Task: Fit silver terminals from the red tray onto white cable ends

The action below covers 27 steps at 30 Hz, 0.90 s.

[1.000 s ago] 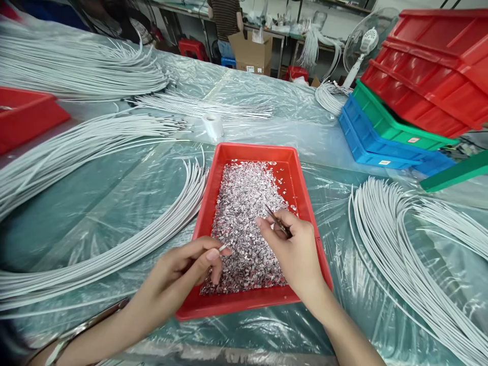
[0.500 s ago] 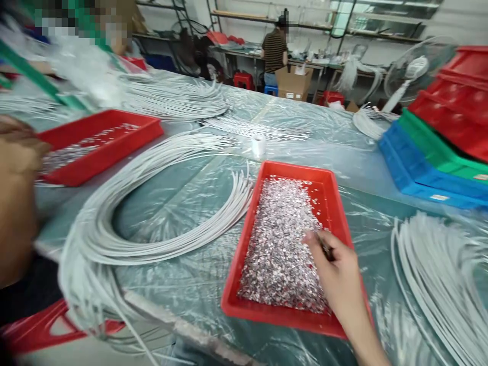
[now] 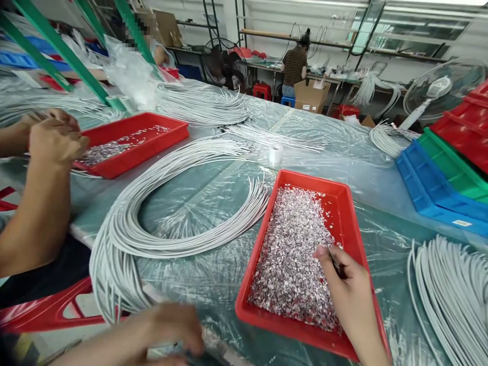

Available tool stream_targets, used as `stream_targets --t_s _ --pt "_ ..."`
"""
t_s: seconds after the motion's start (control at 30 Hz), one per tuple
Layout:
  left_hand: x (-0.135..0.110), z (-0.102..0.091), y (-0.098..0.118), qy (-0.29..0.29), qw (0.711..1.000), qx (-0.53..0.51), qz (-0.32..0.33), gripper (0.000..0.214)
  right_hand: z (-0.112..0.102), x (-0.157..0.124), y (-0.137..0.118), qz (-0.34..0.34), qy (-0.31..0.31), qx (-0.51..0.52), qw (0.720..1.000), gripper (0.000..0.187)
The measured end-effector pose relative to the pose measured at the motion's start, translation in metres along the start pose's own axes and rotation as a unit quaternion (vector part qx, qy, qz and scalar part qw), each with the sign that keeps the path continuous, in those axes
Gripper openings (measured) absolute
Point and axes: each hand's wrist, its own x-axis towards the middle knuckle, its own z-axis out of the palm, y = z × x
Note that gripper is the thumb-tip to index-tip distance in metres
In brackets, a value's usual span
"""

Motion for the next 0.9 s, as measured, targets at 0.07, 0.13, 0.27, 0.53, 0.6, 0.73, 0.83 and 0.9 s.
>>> stream_targets --t_s 0.07,0.13,0.27,0.53,0.6,0.73,0.83,0.9 --pt "0.024 -0.02 -0.012 0.098 0.984 0.145 -0.043 0.009 0.0 0.0 0.0 -0.008 0.0 0.006 1.0 0.028" --pt "0.053 -0.029 -0.027 0.15 0.964 0.203 -0.084 0.013 -0.001 0.0 0.0 -0.019 0.004 0.006 1.0 0.027" --pt "0.094 -0.024 -0.053 0.187 0.94 0.26 -0.119 0.018 -0.004 0.0 -0.001 -0.032 0.029 0.013 0.999 0.027" --pt "0.08 -0.026 -0.051 0.231 0.933 0.251 -0.116 0.02 -0.004 -0.002 -0.002 -0.047 0.027 0.053 0.997 0.028" --pt "0.081 -0.029 -0.046 0.254 0.929 0.239 -0.12 0.02 -0.003 -0.003 -0.002 -0.053 0.019 0.062 0.997 0.03" --pt "0.087 -0.031 -0.033 0.291 0.926 0.206 -0.123 0.019 -0.002 -0.004 -0.003 -0.058 0.011 0.076 0.995 0.029" --pt "0.089 -0.029 -0.02 0.275 0.942 0.154 -0.113 0.018 -0.003 -0.005 -0.004 -0.061 0.005 0.084 0.995 0.029" --pt "0.091 -0.027 -0.01 0.232 0.962 0.112 -0.093 0.019 -0.003 -0.005 -0.005 -0.063 0.0 0.087 0.994 0.029"
